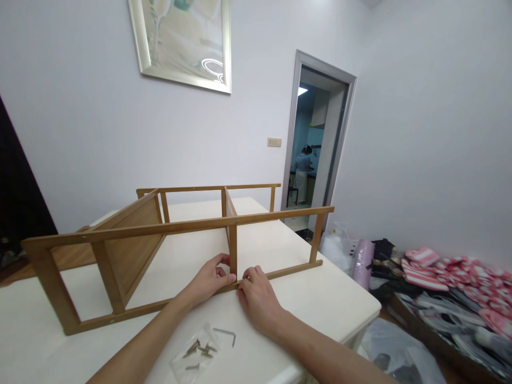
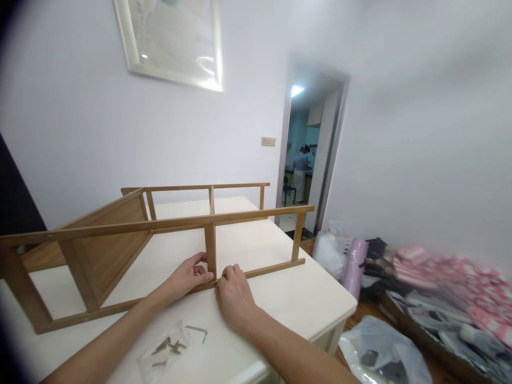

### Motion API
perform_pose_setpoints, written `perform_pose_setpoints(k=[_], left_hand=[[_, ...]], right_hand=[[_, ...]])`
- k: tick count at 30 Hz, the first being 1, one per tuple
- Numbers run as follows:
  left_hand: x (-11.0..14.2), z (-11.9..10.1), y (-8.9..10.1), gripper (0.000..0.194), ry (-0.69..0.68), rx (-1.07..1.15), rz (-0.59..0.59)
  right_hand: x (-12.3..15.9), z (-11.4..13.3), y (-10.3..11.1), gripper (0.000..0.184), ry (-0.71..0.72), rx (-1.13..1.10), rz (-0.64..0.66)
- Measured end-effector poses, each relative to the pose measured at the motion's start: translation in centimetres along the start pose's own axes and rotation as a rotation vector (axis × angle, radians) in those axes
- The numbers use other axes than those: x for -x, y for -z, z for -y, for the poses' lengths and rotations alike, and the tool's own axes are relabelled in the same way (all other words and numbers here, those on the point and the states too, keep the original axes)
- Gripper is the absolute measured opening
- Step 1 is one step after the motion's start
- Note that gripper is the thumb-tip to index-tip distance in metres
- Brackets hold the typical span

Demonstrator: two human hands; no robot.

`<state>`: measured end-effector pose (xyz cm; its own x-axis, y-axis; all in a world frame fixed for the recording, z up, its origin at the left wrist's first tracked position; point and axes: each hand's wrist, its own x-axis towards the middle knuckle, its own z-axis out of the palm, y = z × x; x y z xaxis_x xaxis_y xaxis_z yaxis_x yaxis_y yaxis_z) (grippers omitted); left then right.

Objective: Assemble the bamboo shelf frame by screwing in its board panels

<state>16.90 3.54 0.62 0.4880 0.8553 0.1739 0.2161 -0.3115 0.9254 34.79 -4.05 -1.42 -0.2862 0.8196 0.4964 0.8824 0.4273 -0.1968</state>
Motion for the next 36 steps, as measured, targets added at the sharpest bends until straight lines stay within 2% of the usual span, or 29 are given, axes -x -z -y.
perform_pose_setpoints(k=[2,5,10,16,36], left_hand=[[0.0,-0.1,0.0,0.042,0.002,-0.02,-0.004],[0.1,-0.2,-0.1,0.044,0.023,-0.055,-0.008],[0.3,-0.8,0.0,0.041,0.018,-0.12,0.009],[0.3,-1.0,0.3,0.041,0.012,-0.174,0.034],[0.4,-0.8,0.2,0.039,0.018,-0.087,0.016]], right_hand=[[0.0,-0.1,-0.2,0.015,0.045,-0.013,-0.043],[-0.1,-0.5,-0.7,0.015,0.076,-0.041,-0.016],[-0.2,-0.9,-1.2,0.013,0.065,-0.053,-0.007],[-0.1,-0.5,-0.7,0.012,0.065,-0.01,-0.005],[-0.4,-0.2,-0.2,0.012,-0.018,-0.062,0.046]])
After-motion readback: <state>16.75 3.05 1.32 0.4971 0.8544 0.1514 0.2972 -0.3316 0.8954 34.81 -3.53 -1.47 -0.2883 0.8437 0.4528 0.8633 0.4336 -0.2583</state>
